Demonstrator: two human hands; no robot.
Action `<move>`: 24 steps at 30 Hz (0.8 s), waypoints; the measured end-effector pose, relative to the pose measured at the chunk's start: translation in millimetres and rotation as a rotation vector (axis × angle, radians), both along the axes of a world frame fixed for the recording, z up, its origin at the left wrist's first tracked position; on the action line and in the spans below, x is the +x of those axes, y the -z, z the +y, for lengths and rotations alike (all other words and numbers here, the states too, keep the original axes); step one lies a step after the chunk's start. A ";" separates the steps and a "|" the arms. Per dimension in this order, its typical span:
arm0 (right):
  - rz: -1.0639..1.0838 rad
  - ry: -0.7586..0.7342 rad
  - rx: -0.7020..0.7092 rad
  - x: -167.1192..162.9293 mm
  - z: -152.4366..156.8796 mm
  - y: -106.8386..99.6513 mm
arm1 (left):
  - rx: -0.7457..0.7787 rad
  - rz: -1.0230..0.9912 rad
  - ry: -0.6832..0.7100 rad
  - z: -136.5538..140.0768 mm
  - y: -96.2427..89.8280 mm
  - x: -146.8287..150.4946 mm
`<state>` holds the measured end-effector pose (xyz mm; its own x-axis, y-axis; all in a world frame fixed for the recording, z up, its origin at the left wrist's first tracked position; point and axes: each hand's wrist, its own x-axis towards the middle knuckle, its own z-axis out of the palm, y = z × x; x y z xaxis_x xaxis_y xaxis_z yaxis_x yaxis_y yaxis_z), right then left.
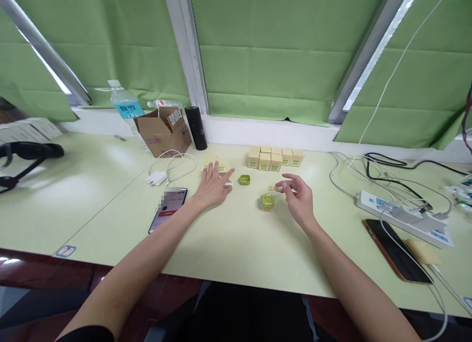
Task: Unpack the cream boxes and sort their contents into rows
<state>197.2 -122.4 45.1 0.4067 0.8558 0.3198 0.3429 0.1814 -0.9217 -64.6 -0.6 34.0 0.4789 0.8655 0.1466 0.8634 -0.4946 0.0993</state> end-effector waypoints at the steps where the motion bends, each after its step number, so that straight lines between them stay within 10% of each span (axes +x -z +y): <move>1: -0.012 0.004 0.004 0.6 0.1 0.2 | -0.014 0.010 0.006 2.1 3.3 0.0; 14: -0.217 0.031 0.047 5.8 1.9 6.5 | 0.023 -0.040 0.069 16.6 9.2 -13.9; 24: -0.660 -0.124 -0.055 5.3 1.1 8.7 | -0.112 -0.298 0.429 -43.7 -20.7 42.8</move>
<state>202.6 -121.2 36.4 0.0388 0.9056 0.4223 0.8172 0.2144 -0.5350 -21.7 -44.3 54.7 0.7451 0.6188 0.2486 0.5120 -0.7697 0.3814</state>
